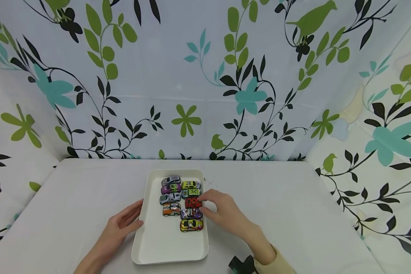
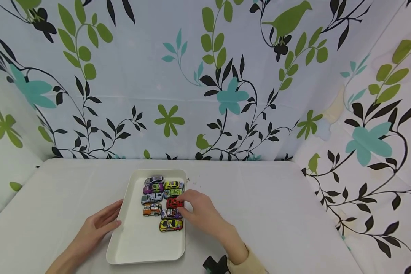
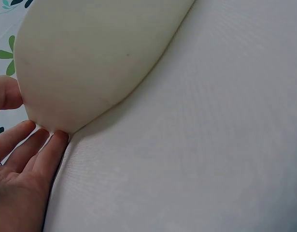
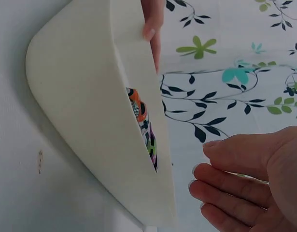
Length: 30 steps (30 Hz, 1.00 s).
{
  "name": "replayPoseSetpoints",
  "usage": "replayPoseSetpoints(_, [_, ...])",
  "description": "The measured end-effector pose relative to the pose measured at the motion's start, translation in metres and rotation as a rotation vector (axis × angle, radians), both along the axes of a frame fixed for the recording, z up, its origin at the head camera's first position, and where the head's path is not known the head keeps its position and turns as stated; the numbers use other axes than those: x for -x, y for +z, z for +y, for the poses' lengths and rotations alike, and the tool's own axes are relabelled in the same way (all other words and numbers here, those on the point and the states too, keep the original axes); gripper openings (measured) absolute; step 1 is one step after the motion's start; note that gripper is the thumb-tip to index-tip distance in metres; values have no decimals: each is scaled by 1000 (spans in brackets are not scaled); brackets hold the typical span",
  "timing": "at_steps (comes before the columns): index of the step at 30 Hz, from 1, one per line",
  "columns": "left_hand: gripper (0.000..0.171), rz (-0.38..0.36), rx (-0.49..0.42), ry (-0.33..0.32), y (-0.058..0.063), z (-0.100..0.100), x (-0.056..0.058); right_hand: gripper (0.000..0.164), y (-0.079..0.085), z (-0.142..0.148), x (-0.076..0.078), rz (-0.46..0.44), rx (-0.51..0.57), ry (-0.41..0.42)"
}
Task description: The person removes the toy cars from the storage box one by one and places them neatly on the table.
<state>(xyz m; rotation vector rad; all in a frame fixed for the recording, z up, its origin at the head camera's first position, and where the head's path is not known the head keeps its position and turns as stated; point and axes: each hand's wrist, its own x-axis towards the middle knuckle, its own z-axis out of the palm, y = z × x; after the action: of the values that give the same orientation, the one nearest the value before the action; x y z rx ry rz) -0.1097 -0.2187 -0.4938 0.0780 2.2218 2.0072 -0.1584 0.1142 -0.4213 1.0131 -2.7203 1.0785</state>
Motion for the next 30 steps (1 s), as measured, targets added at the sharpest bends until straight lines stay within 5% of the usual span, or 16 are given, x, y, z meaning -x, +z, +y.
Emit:
replayPoseSetpoints(16, [64, 61, -16, -28, -3, -4, 3, 24, -19, -24, -13, 55, -207, 100])
replayPoseSetpoints(30, [68, 6, 22, -5, -1, -2, 2, 20, -32, -30, -17, 177, -334, 108])
